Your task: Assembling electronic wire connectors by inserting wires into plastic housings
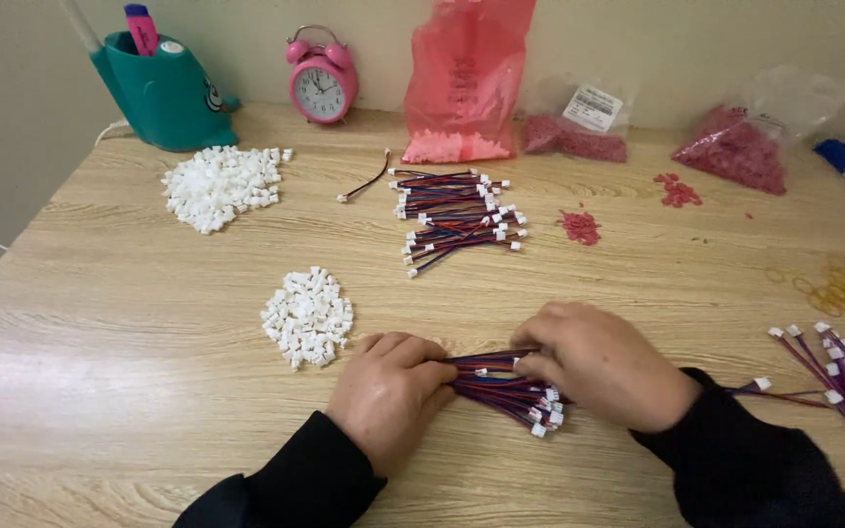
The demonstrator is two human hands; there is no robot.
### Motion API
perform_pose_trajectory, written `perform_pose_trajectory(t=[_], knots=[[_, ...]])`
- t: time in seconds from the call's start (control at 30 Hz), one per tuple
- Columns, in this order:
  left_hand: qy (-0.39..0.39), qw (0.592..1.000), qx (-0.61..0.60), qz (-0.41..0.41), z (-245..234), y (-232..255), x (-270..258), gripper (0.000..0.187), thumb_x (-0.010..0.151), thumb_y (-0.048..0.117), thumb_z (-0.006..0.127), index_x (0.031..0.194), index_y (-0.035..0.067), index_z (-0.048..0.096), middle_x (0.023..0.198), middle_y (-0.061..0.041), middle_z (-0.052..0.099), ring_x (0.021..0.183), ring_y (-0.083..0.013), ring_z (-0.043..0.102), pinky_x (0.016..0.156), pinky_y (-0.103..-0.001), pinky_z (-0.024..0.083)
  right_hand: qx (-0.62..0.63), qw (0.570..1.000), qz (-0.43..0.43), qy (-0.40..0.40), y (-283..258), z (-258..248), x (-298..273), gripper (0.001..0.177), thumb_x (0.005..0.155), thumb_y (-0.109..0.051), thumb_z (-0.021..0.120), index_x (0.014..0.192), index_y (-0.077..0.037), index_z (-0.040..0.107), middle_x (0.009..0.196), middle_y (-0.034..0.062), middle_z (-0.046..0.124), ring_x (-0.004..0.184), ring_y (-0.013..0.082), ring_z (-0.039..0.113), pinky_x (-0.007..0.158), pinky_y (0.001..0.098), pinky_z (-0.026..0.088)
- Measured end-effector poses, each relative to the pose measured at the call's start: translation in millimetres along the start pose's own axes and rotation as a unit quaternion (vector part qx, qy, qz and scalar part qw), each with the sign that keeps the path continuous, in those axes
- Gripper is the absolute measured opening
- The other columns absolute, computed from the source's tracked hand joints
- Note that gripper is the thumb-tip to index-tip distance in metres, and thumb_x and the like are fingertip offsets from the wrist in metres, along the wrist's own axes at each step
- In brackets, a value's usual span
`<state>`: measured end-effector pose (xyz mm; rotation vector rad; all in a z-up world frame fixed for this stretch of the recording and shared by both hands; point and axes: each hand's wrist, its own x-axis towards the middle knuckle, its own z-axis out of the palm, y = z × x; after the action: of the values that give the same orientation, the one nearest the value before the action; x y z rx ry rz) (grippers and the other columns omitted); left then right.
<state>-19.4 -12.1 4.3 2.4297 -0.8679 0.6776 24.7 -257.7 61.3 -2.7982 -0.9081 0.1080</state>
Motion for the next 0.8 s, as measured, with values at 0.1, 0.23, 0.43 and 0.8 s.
perform_pose_trajectory(t=[0.1,0.23,0.43,0.8], knots=[[0.002,0.999,0.036,-0.006,0.0,-3.7,-5.2,0.01,0.081,0.035,0.069,0.082,0.025,0.073,0.09,0.006,0.067,0.082,-0.0223,0.059,0.074,-0.041,0.041,0.031,0.996,0.065,-0.061,-1.6,7.1,7.8,0.014,0.081,-0.038,0.071,0.086,-0.025,0.068,0.087,-0.0057,0.071,0.085,0.0162,0.064,0.075,0.0327,0.046],[0.004,1.0,0.023,-0.019,-4.8,-1.1,-7.3,0.01,0.078,0.033,0.074,0.08,0.023,0.073,0.088,0.005,0.066,0.082,-0.0223,0.058,0.074,-0.039,0.041,0.086,0.989,0.101,-0.06,2.8,1.3,8.5,0.013,0.082,-0.036,0.069,0.082,-0.023,0.071,0.082,-0.0059,0.073,0.078,0.0127,0.067,0.072,0.0289,0.048],[0.0,0.999,0.008,-0.047,-2.1,-3.8,-12.1,0.011,0.077,0.032,0.073,0.082,0.023,0.075,0.102,-0.002,0.064,0.084,-0.0277,0.06,0.078,-0.044,0.042,0.083,0.992,0.067,-0.062,30.6,2.3,-2.4,0.019,0.082,-0.035,0.07,0.095,-0.022,0.071,0.093,-0.0051,0.072,0.088,0.0117,0.066,0.08,0.0266,0.05],[0.024,0.997,-0.045,-0.058,-36.6,15.3,5.4,0.043,0.076,0.039,0.079,0.107,0.013,0.064,0.119,-0.016,0.062,0.105,-0.0332,0.061,0.087,-0.046,0.045,0.22,0.96,0.154,0.085,18.5,-13.5,-11.7,0.008,0.082,-0.02,0.07,0.088,-0.014,0.073,0.078,-0.0038,0.074,0.069,0.0071,0.066,0.068,0.0219,0.05]])
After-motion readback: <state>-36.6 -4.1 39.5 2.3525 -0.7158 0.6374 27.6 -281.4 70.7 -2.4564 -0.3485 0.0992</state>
